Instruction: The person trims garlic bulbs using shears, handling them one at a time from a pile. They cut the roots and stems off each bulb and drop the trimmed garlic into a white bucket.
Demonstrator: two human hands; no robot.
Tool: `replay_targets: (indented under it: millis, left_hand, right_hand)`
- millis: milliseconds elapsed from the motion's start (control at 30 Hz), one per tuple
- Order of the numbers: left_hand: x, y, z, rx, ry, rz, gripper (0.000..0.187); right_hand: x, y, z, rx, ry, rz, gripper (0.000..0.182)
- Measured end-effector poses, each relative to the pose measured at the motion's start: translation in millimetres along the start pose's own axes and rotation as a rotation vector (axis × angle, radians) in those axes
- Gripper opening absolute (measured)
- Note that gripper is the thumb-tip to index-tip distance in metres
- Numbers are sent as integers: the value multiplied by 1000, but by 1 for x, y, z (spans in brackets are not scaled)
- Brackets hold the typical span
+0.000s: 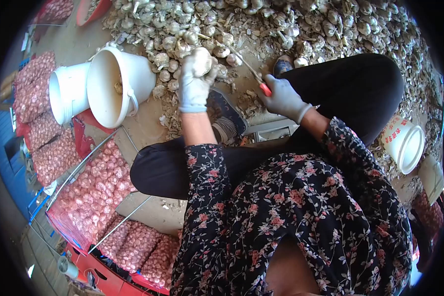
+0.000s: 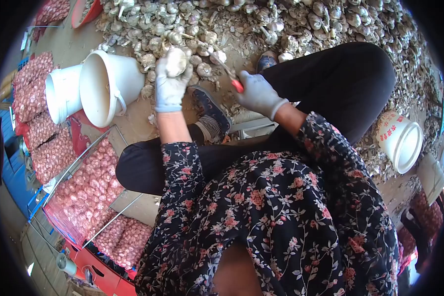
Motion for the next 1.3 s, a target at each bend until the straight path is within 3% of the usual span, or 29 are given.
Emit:
replay_targets:
  millis: [33,100,200,300,333,433,467,633,733,833,933,1300]
  left_hand:
    - [5,-9,-13,66,89,-185,58]
    - [7,-31,-29,251,88,-325,59]
    - [18,-17,-20,55,14,-226,61]
    - [14,-13,-25,84,-117,-69,63]
    - [6,-18,-30,253,-152,-9,57]
    - [-3,-16,-36,424,-125,-24,50]
    - [-2,-15,-38,434,-34,-82,50]
    - [-13,-29,-57,343,-55,210,61]
    - [-19,-24,-51,294,-197,474,69]
    - [-17,-23,-50,330,-197,554,65]
    - [-7,-21,-51,334,-49,545,66]
    - [11,0,-48,363,42,495,73]
  right_hand:
    - [0,-1,-6,18,-14,7,33]
    - [6,-1,-15,78,-24,8,34]
    - [15,-3,-19,-32,123,-159,34]
    - [24,8,-12,-29,90,-261,36]
    - [26,13,-10,-31,90,-263,36]
    - [37,24,-5,-80,156,-405,37]
    - [39,26,-4,-94,174,-445,38]
    - [46,26,-4,-165,280,-476,44]
    - [44,26,-3,-80,250,-491,44]
    - [43,27,-5,-29,237,-514,45]
    - [40,22,-8,-2,225,-515,46]
    - [31,6,-13,95,191,-454,50]
Point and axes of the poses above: each hand's wrist, its own z-axis towards the middle knuckle, its own y-axis out of the back of the hand, x = y × z, the point moved 7 cm from there along z, towards the middle knuckle, and after that the axes turned 4 degrees about y, right-handed, at the moved point
